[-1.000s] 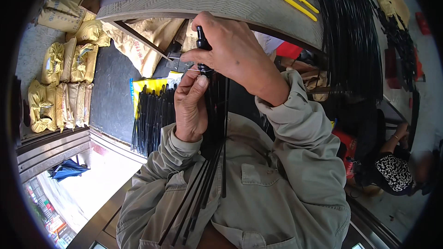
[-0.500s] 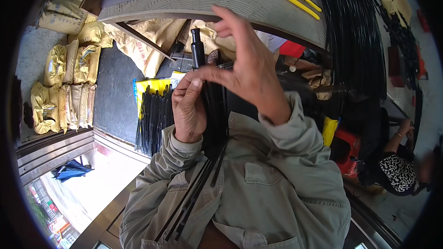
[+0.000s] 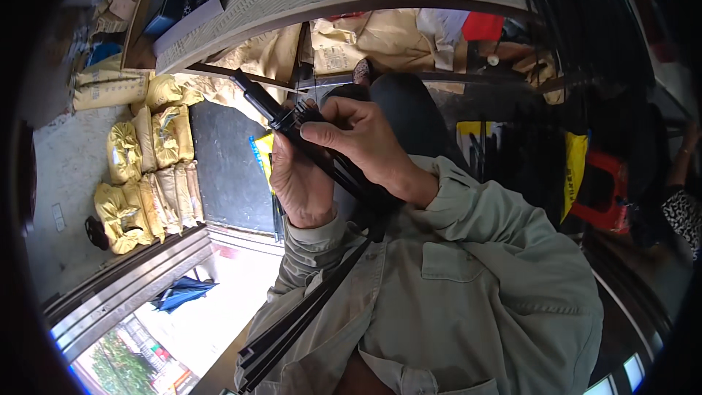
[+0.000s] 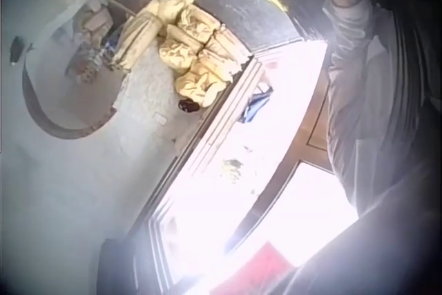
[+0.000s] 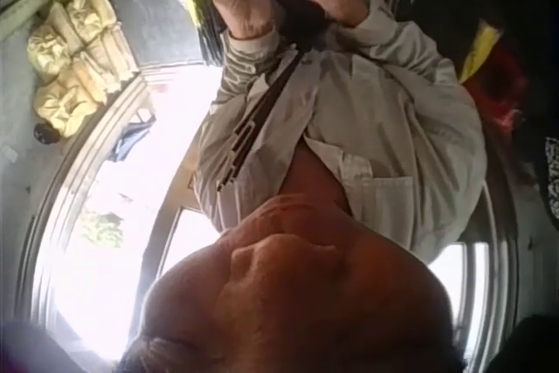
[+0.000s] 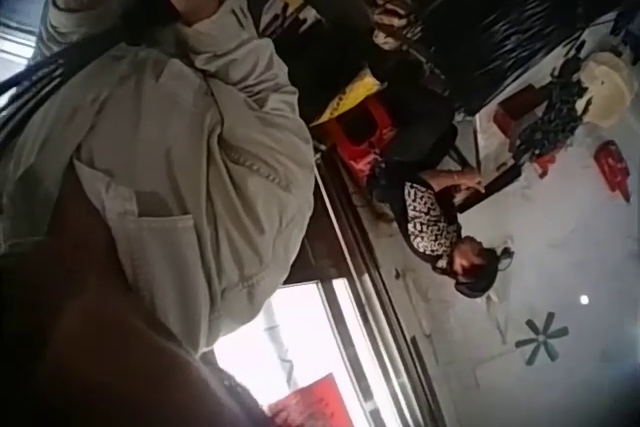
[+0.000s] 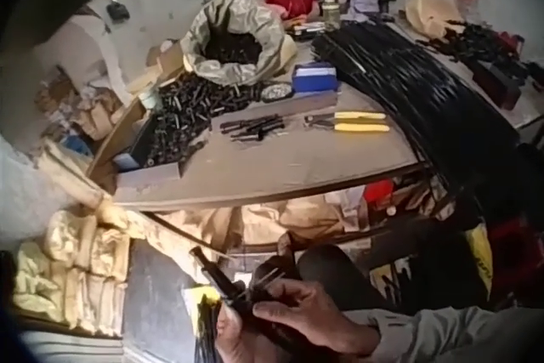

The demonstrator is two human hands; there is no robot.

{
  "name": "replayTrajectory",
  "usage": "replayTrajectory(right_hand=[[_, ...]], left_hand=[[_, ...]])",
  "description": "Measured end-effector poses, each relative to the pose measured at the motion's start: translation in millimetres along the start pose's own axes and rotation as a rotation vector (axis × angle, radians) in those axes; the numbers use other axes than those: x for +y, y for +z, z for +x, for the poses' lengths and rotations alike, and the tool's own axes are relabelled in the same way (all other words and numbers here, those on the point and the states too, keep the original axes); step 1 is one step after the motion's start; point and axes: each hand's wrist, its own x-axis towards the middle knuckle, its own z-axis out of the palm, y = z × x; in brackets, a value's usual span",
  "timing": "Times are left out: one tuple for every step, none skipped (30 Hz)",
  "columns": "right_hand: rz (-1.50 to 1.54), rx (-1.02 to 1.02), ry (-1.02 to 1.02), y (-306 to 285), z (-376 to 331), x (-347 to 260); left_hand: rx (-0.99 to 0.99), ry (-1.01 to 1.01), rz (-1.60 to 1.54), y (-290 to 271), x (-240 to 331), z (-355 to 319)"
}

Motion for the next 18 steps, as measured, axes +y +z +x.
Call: replayTrajectory(right_hand=[[-0.013, -0.017, -0.021, -1, 0, 0], [-0.028, -0.034, -0.042, -1, 0, -1], [-0.019, -0.024, -0.047, -1, -1, -1], [-0.060, -0.020, -0.058, 0, -2, -2], [-0.102, -0.017, -0.068, 2, -3, -5], [-0.146, -0.013, -0.077, 4, -3, -6], [-0.142, -0.005, -0.080, 6, -5, -8], [-0.156, -0.017, -0.114, 9, -6, -9], [-0.171, -0.029, -0.148, 10, -8, -10], [-0.186, -0.041, -0.182, 11, -8, -10], [-0.184, -0.038, -0.181, 11, -8, -10], [-0.186, -0.049, -0.190, 12, -7, -10], [-0.189, -0.060, -0.198, 12, -6, -10], [-0.192, -0.072, -0.206, 11, -6, -10], [-0.192, -0.072, -0.203, 10, -5, -10], [-0.157, -0.102, -0.167, 9, -4, -10], [-0.122, -0.132, -0.130, 7, -2, -9], [-0.087, -0.161, -0.093, 5, -1, -9]], left_hand=[[-0.013, -0.019, -0.021, -3, 0, 0], [-0.026, -0.038, -0.044, -5, -1, 0], [-0.029, -0.048, -0.035, -6, 0, 0], [-0.025, -0.041, -0.035, -8, 0, -1], [-0.021, -0.033, -0.036, -9, 0, -2], [-0.017, -0.026, -0.038, -9, 1, -1], [-0.019, -0.034, -0.034, -8, 2, 0], [-0.035, -0.033, -0.015, -6, 2, 0], [-0.051, -0.031, 0.003, -3, 2, 1], [-0.067, -0.029, 0.021, -1, 2, 1], [-0.066, -0.032, 0.022, -2, 2, 1], [-0.058, -0.028, 0.005, -3, 1, 0], [-0.049, -0.023, -0.013, -4, 1, 0], [-0.040, -0.017, -0.032, -5, 1, -1], [-0.037, -0.018, -0.032, -5, 1, -1], [-0.052, -0.004, -0.004, -6, 1, 0], [-0.066, 0.010, 0.024, -6, 2, 1], [-0.080, 0.024, 0.053, -7, 1, 2]])
